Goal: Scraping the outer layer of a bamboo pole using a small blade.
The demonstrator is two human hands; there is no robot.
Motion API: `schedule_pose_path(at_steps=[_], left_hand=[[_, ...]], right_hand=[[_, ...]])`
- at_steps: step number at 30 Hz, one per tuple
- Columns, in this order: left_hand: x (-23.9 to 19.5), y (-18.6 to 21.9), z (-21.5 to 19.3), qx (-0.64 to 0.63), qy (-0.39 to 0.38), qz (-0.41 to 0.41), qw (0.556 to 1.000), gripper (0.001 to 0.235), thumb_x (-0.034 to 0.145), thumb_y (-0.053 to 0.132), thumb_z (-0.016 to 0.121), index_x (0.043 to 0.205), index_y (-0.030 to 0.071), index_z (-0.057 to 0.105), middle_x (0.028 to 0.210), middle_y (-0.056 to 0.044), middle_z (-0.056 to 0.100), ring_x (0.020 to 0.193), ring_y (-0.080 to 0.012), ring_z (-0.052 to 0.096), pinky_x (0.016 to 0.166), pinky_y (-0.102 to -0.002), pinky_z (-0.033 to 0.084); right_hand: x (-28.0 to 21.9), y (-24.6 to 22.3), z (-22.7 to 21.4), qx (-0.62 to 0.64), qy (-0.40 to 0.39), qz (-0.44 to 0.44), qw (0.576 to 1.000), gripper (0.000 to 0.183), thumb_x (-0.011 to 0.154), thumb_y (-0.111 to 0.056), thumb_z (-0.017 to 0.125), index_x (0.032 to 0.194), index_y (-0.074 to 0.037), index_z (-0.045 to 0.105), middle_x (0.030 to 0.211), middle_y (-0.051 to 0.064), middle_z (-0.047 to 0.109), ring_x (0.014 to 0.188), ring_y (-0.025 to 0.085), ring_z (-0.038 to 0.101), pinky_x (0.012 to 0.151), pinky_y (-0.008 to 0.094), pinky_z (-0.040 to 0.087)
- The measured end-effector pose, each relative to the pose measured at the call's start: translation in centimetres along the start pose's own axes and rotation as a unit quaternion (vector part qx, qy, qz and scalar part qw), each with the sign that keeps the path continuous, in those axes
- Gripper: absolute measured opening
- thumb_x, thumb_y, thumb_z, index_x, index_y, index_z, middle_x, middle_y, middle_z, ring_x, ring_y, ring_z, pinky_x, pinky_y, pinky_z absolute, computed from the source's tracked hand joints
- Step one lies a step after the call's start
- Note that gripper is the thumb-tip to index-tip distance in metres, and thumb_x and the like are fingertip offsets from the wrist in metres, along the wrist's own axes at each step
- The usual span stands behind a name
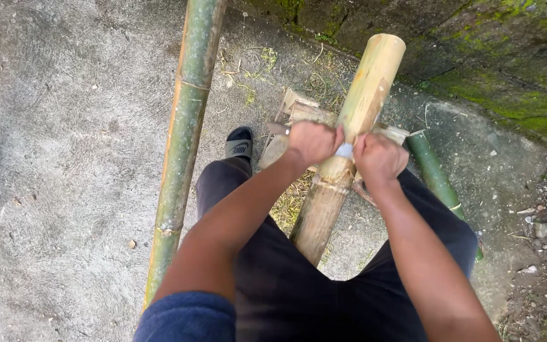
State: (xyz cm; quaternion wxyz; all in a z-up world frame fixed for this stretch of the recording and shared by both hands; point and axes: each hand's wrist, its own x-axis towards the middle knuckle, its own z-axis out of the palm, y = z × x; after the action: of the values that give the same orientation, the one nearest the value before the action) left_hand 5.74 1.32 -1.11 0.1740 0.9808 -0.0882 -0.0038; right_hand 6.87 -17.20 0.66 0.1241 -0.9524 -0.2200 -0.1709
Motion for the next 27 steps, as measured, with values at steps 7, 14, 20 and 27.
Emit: schedule_pose_path(at_steps=[7,14,20,27], left_hand=[[0.4,0.1,-1.7,-0.003,-0.044,-0.006,0.999,0.059,0.106,0.039,0.038,0.06,0.016,0.067,0.053,-0.004,0.066,0.042,-0.0243,0.063,0.043,-0.042,0.049],[11.8,-3.1,0.6,0.047,0.049,0.025,0.997,0.043,0.095,0.038,0.038,0.072,0.017,0.068,0.042,0.001,0.061,0.029,-0.0189,0.058,0.028,-0.04,0.047],[13.5,-3.1,1.3,0.003,-0.03,-0.084,0.996,0.069,0.109,0.044,0.031,0.055,0.021,0.067,0.048,0.001,0.062,0.042,-0.0198,0.062,0.046,-0.037,0.049],[12.6,-3.4,1.3,0.033,0.074,-0.026,0.996,0.05,0.102,0.037,0.037,0.067,0.023,0.069,0.05,-0.003,0.066,0.039,-0.0248,0.064,0.039,-0.042,0.05]], right_hand=[[0.3,0.6,0.7,0.015,-0.025,0.014,0.999,0.03,0.098,-0.021,0.066,0.07,-0.01,0.07,0.068,0.01,0.067,0.053,0.028,0.062,0.052,0.042,0.048],[10.8,5.1,4.4,-0.021,0.0,-0.009,1.0,0.028,0.099,-0.024,0.071,0.075,-0.01,0.073,0.072,0.009,0.069,0.058,0.03,0.065,0.057,0.043,0.05],[12.2,6.0,5.0,-0.032,0.029,-0.028,0.999,0.016,0.091,-0.025,0.074,0.079,-0.015,0.079,0.074,0.009,0.072,0.058,0.029,0.067,0.055,0.041,0.052],[12.1,5.3,4.4,-0.031,0.038,-0.056,0.997,0.017,0.092,-0.025,0.076,0.08,-0.014,0.078,0.075,0.009,0.072,0.06,0.028,0.068,0.057,0.041,0.053]])
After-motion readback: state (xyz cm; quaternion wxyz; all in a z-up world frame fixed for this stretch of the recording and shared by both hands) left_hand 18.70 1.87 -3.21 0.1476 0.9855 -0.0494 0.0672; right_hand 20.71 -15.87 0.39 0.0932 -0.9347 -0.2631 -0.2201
